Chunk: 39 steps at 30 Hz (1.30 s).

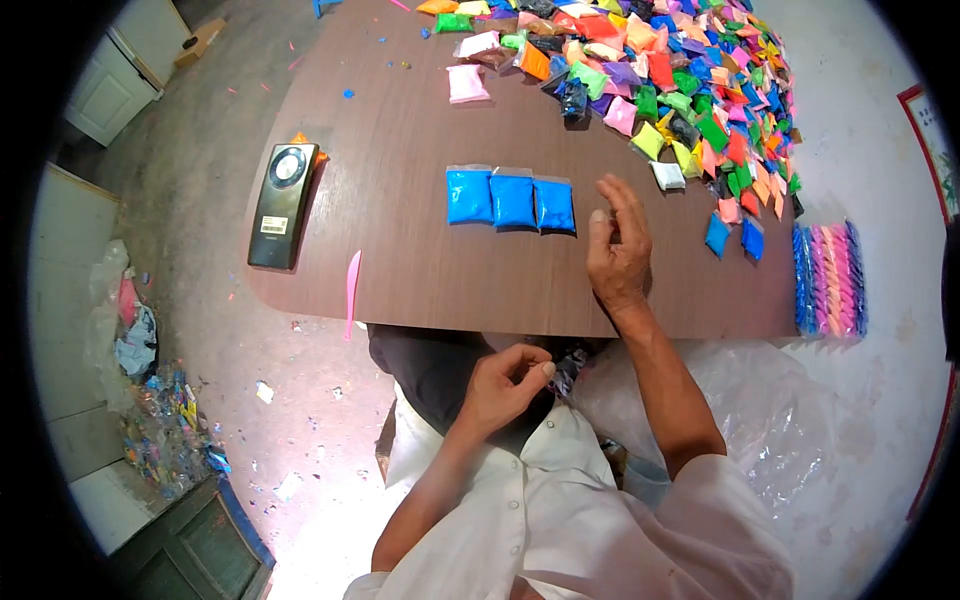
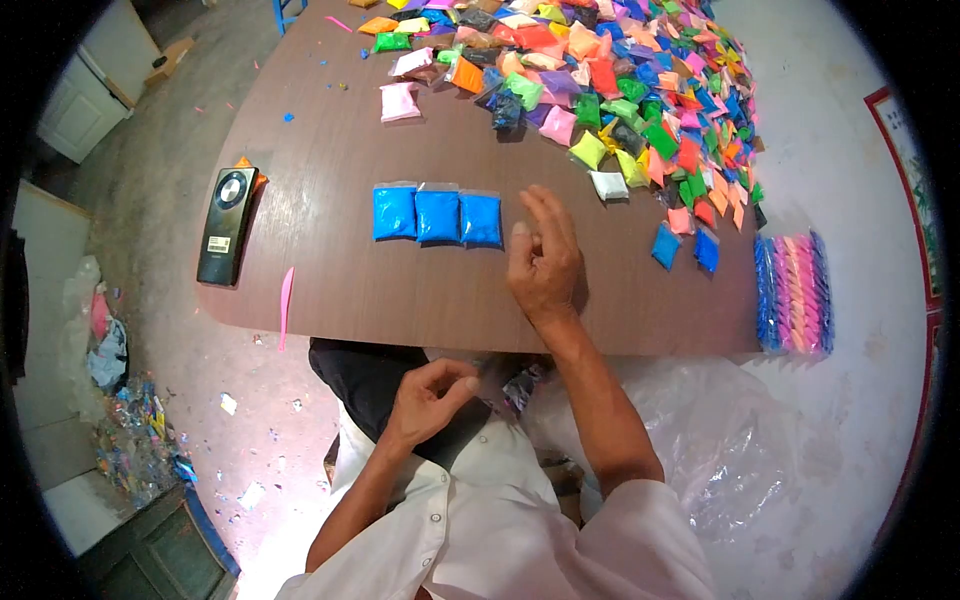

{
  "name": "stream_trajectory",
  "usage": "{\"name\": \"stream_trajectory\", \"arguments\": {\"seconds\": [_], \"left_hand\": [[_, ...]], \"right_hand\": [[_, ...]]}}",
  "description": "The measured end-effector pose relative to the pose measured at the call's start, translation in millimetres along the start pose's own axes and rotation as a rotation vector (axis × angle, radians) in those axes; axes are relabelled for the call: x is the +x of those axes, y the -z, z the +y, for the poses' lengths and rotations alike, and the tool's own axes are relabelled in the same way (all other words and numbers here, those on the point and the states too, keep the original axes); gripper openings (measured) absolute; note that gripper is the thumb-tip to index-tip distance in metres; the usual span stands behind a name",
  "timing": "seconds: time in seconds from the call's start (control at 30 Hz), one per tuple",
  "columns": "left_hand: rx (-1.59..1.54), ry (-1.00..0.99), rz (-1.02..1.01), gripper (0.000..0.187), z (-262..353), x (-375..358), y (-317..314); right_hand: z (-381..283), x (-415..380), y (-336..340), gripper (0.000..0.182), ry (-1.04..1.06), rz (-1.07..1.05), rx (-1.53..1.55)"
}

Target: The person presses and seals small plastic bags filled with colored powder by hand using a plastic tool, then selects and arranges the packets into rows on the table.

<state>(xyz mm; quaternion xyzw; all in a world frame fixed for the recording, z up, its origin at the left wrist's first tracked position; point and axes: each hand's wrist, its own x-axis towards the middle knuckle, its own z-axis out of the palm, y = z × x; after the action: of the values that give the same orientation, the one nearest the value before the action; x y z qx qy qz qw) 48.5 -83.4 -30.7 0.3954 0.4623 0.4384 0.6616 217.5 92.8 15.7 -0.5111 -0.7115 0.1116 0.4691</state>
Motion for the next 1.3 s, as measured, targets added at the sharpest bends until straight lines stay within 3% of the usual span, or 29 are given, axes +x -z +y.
{"name": "stream_trajectory", "arguments": {"seconds": [0.17,0.3,0.47,0.5,0.57,0.7,1.0,1.07,1.3], "left_hand": [[-0.018,-0.055,0.016,0.02,1,4,-2],[0.017,-0.035,0.003,0.019,1,8,1],[0.023,-0.056,0.032,0.02,-3,12,-1],[0.021,-0.034,0.013,0.02,-3,12,-1],[0.02,-0.01,-0.009,0.019,-6,11,-2],[0.051,-0.009,0.006,0.021,0,10,-2],[0.045,0.008,0.012,0.02,1,11,-2],[0.031,0.019,0.014,0.02,-1,11,-1],[0.079,0.003,0.03,0.02,-4,13,-1]], "right_hand": [[-16,6,-2,0.04,0.206,-0.298,-0.231],[-3,6,-7,0.036,0.196,-0.23,-0.2],[12,0,-1,0.026,-0.276,-0.024,0.029],[13,0,-5,0.026,-0.275,-0.024,0.029],[13,0,-12,0.024,-0.302,0.155,0.347],[7,-5,4,0.027,-0.426,0.061,0.079],[-9,-5,3,0.03,-0.219,-0.112,-0.174],[-5,-4,2,0.031,-0.03,-0.147,-0.247],[-10,3,-3,0.033,-0.05,-0.105,-0.145]]}}
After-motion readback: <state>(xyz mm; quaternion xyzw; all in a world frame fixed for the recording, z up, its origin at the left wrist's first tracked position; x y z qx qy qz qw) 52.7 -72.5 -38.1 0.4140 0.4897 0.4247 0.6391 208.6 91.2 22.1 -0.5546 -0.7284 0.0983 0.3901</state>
